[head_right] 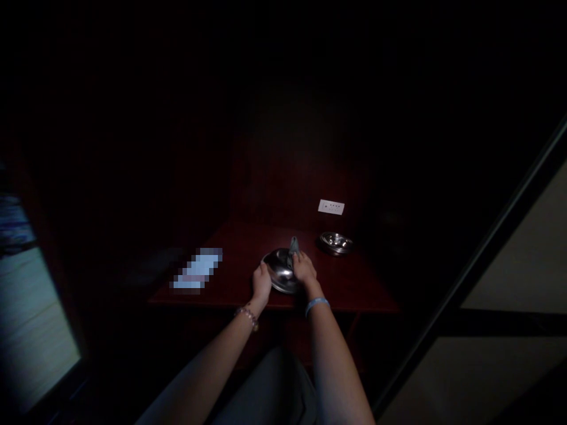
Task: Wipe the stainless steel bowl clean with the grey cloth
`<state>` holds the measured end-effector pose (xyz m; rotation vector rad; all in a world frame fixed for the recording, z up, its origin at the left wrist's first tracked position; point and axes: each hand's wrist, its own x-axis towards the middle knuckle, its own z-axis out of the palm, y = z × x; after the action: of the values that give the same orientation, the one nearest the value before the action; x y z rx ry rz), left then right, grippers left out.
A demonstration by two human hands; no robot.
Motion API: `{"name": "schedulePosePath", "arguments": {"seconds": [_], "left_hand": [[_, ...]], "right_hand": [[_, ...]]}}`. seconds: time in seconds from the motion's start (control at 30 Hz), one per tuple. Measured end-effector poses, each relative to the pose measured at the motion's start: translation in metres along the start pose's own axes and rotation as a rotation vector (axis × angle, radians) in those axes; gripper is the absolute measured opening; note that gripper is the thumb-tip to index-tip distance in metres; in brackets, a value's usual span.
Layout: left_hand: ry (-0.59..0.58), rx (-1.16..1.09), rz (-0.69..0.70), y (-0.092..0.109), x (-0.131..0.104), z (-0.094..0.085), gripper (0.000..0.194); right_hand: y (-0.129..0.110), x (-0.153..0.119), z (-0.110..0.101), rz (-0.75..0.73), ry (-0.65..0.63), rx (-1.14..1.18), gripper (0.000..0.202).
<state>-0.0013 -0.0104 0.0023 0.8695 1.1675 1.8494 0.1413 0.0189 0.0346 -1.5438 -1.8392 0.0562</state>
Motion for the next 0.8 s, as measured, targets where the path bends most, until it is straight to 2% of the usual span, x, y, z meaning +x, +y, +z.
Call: {"name": "schedulePosePath", "arguments": {"seconds": [0.13,0.43,0.6,0.8], "left_hand": [[-0.010,0.026,-0.003,0.000,0.001,0.000,0.043],[-0.032,0.044,0.005,-0.001,0.001,0.001,0.046],[-0.051,0.033,0.025,-0.001,-0.001,0.001,0.047],[-0.066,0.008,0.053,-0.003,-0.002,0.000,0.045]], "right_hand": [[0.005,-0.007,-0.002,0.129,-0.044,0.003,0.055],[0.014,-0.008,-0.007,0.223,-0.045,-0.011,0.058],[0.001,0.007,-0.012,0.277,-0.090,-0.096,0.058],[-0.022,0.025,-0.014,0.211,-0.076,-0.120,0.052]]}}
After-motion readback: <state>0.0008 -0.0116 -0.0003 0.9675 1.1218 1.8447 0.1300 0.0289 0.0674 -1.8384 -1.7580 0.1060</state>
